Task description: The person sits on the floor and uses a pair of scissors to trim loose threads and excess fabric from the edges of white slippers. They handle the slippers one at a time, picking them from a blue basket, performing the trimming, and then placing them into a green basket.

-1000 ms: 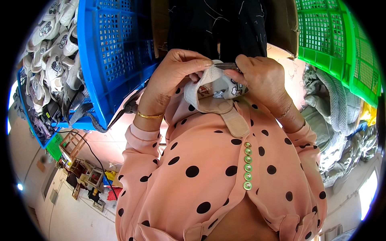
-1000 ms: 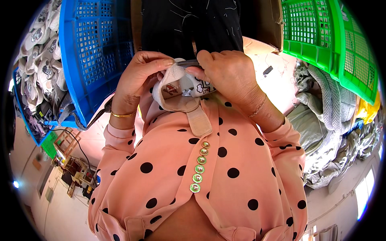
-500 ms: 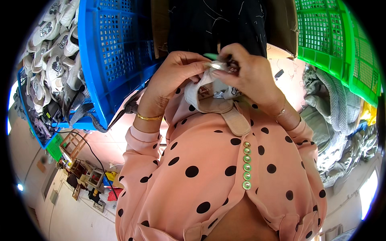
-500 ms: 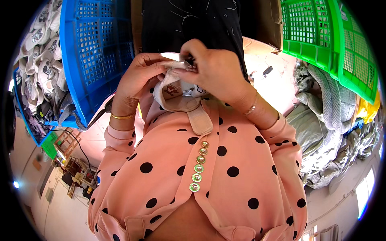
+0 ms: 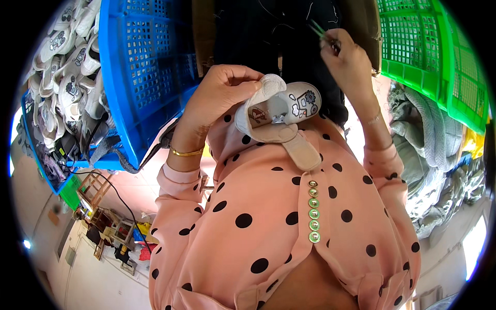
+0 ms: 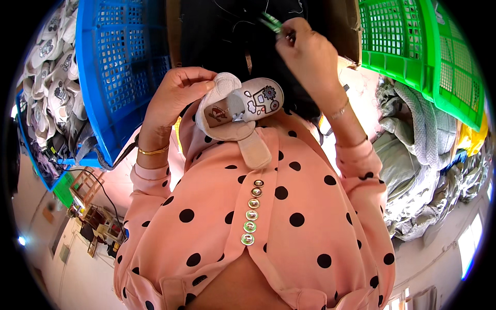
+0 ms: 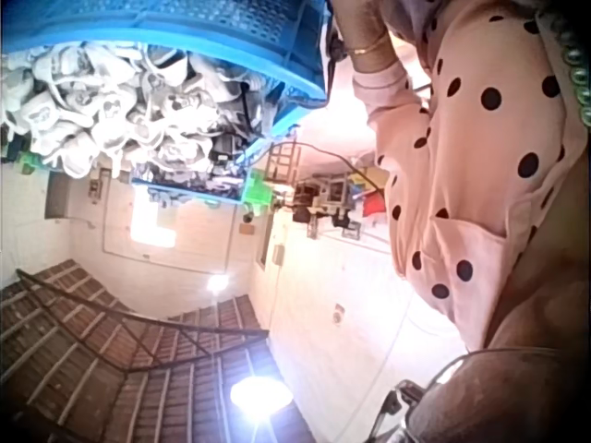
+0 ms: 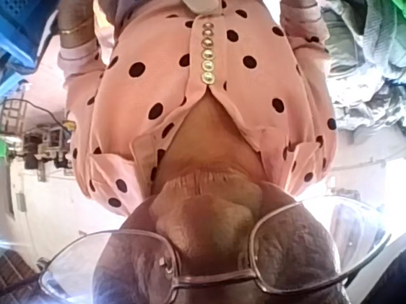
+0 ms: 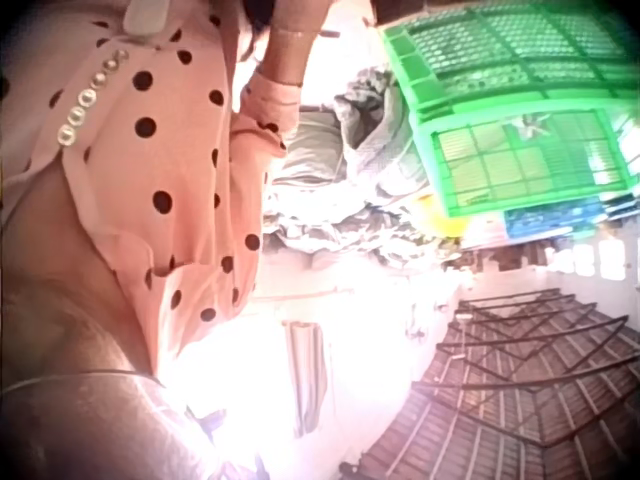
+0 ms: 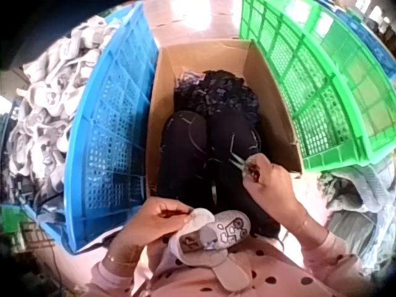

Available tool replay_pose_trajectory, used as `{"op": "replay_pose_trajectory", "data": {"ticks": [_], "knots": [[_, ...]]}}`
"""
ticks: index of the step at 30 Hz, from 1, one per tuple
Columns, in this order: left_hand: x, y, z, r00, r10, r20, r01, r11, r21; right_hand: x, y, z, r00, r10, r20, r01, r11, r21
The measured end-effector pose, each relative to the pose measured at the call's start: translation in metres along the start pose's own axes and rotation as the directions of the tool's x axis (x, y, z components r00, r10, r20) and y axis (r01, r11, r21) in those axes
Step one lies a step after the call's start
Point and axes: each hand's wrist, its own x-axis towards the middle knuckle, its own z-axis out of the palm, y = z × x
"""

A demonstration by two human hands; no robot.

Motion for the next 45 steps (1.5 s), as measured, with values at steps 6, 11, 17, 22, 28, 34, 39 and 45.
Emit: {"op": "replay_pose_trajectory", "data": {"ticks": [6,11,17,22,28,34,39,45], "knots": [[-0.001,0.012,0.008,0.998,0.048,0.049,-0.049,0.999,0.012,-0.028,-0.037,-0.005,0.849,-0.04,0.527,-0.299,0.786,0.541],[0.0,0.009,0.01,0.997,0.053,0.052,-0.05,0.997,-0.056,-0.022,-0.035,-0.018,0.735,-0.023,0.678,-0.514,0.632,0.579],[-0.002,0.013,0.02,0.983,0.17,0.075,-0.176,0.981,0.079,-0.023,-0.04,-0.018,0.715,-0.031,0.699,-0.533,0.623,0.572],[0.0,0.012,0.016,0.999,0.032,0.034,-0.033,0.999,0.042,-0.034,-0.03,-0.004,0.887,0.019,0.462,-0.321,0.744,0.586],[-0.007,-0.003,0.013,0.999,-0.026,-0.022,0.021,0.977,-0.21,-0.062,-0.034,-0.02,0.971,-0.156,0.18,0.131,0.981,0.144],[-0.015,-0.005,0.015,0.999,-0.003,-0.054,-0.011,0.967,-0.253,-0.071,-0.046,-0.014,0.981,-0.177,0.079,0.184,0.979,-0.089],[-0.02,-0.003,0.019,0.996,0.029,-0.083,-0.052,0.955,-0.291,-0.071,-0.049,-0.015,0.977,-0.196,0.083,0.205,0.971,-0.122],[-0.022,-0.005,0.021,0.994,0.063,-0.084,-0.087,0.943,-0.322,-0.069,-0.05,-0.016,0.974,-0.216,0.066,0.223,0.969,-0.11]]}}
